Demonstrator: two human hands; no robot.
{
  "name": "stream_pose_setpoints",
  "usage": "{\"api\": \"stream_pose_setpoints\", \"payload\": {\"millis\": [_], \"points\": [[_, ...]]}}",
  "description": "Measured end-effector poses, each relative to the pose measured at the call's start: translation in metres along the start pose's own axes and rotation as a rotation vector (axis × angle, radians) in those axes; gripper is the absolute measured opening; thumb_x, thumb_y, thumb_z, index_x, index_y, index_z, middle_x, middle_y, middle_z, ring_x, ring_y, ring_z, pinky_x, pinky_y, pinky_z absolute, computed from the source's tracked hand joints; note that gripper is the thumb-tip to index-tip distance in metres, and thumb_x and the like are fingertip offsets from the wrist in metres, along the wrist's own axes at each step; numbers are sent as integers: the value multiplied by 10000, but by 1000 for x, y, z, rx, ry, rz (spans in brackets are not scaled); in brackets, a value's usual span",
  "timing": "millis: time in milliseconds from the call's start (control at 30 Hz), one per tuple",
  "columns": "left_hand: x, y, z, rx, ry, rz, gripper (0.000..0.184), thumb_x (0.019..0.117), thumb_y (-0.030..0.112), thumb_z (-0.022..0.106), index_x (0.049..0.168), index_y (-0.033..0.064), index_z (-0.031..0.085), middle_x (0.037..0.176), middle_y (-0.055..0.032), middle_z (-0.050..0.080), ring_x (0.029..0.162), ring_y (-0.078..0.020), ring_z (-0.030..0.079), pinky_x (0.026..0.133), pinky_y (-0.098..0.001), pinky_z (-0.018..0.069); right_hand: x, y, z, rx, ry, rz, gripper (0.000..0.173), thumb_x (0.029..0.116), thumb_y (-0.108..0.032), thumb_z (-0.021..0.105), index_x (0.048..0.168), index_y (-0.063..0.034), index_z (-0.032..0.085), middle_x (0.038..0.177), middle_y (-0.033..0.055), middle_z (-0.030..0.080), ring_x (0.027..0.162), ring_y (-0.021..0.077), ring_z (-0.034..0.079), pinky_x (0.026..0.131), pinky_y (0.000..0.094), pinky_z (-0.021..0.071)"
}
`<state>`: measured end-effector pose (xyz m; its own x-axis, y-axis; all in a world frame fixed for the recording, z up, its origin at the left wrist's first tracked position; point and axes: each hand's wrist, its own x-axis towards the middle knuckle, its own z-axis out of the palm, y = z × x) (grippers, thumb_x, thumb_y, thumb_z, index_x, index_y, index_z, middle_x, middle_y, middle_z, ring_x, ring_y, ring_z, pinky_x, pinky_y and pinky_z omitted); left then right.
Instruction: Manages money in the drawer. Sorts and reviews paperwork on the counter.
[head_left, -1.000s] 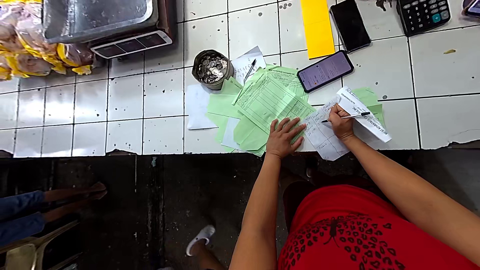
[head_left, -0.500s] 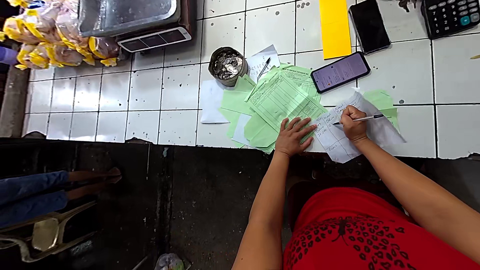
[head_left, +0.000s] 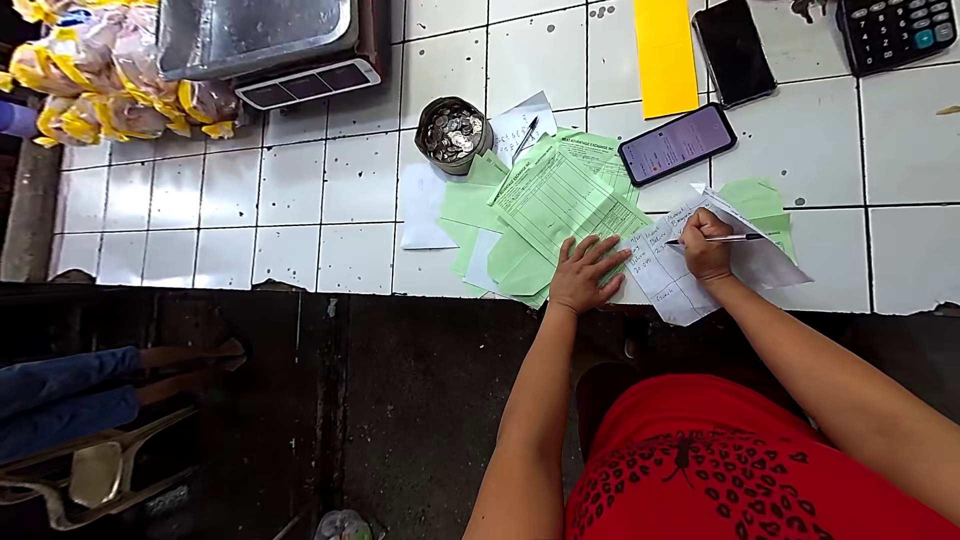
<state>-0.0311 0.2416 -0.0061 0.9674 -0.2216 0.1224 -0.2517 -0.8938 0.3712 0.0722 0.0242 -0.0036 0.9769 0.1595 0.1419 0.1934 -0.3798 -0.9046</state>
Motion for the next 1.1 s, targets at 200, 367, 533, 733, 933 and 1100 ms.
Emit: {"api": "stream_pose_setpoints", "payload": {"millis": [200,367,533,733,933,1100], "points": [[0,0,-1,-2,-11,2,394,973,448,561,1331,345,692,1467,15,598,1381,-292,518,1157,-600,278,1,1,-1,48,-1,-22,166,846,-39,448,690,-89,419,578,-39,386,505,13,377,512,192,323],[0,-1,0,6,-1,9,389,977,452,555,1328,355,692,1470,23,595,1388,-281,512,1161,-591,276,11,14,-21,96,45,54,120,875,-65,515,765,-93,475,629,-47,465,532,-2,438,533,176,395],[0,-1,2,-17,29,9,382,974,444,560,1313,344,705,1455,20,608,1371,-281,528,1155,-588,284,32,37,-81,-357,6,13,418,1087,-284,468,1280,63,598,1126,276,660,1028,410,652,930,558,505],[1,-1,3,12,55,8,389,983,468,515,1302,357,708,1434,27,625,1356,-270,544,1145,-578,304,39,52,-114,-607,6,-101,382,1063,-59,376,1329,-41,650,1382,189,646,1346,412,553,1105,626,357],[3,1,-1,30,64,6,424,993,495,464,1303,343,711,1407,8,649,1305,-302,592,1115,-596,338,57,13,-87,-641,11,175,465,1023,-9,448,1480,-45,524,1511,206,535,1504,484,314,1171,773,99],[4,2,-3,32,64,11,437,989,486,467,1305,316,716,1399,-26,655,1280,-333,607,1106,-606,336,80,-17,-49,-656,-108,322,653,1036,-25,426,1651,-116,225,1641,268,306,1549,508,150,1137,817,13]]}}
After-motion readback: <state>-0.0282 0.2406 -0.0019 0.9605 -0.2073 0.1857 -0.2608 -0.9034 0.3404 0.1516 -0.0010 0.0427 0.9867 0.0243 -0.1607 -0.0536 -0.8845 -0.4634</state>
